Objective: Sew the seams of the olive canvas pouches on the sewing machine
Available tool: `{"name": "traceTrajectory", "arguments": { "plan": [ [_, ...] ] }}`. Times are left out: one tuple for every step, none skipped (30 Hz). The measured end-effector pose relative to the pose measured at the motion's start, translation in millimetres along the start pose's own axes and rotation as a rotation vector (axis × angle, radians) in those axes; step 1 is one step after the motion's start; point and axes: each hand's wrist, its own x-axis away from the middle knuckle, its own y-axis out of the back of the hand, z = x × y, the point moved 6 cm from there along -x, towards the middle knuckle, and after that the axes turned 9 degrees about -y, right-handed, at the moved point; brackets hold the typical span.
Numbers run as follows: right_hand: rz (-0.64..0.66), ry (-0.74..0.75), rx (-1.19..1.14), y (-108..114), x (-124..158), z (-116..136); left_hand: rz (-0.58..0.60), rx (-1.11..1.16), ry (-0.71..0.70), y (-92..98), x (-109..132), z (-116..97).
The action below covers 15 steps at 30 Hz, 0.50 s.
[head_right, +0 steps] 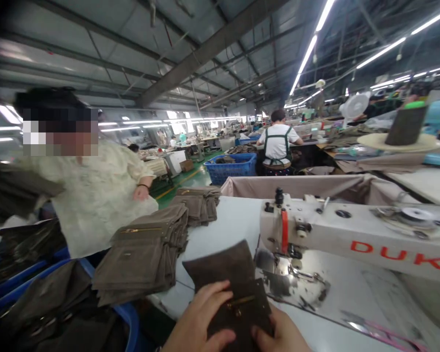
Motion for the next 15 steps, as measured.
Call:
{"name": "traceTrajectory", "arguments": {
  "plan": [
    [0.031,0.006,-0.039,-2,2,3,0.014,0.04,0.069,1.0,-4,0],
    [0.06,0.019,-0.058,-3,6,7,0.046,0.094,0.114,1.2,-8,-1],
    [0.084,0.037,-0.055,-3,11,14,0.085,0.162,0.139,0.8,-12,-5],
    [0.095,0.059,-0.027,-2,16,21,0.116,0.235,0.157,1.1,-16,-9],
    [0.082,0.089,0.028,1,22,30,0.129,0.306,0.184,2.6,-20,-12],
    [0.041,0.127,0.108,7,27,38,0.126,0.375,0.218,5.3,-23,-15],
    [-0.031,0.169,0.203,14,33,46,0.11,0.456,0.256,8.9,-25,-17],
    [-0.122,0.209,0.301,23,38,54,0.096,0.56,0.287,12.2,-27,-20],
    [-0.215,0.248,0.393,31,43,61,0.09,0.69,0.307,14.6,-28,-23],
    [-0.287,0.28,0.471,38,47,66,0.095,0.832,0.314,16.0,-29,-27],
    [-0.328,0.302,0.528,42,50,70,0.107,0.969,0.311,16.3,-31,-32],
    [-0.331,0.312,0.562,44,51,72,0.111,1.079,0.314,16.1,-31,-35],
    [-0.305,0.315,0.578,43,51,73,0.091,1.157,0.338,15.3,-31,-36],
    [-0.269,0.308,0.576,42,50,73,0.045,1.204,0.381,14.2,-31,-35],
    [-0.238,0.292,0.563,41,50,73,-0.024,1.23,0.433,13.2,-30,-32]
  ]
}}
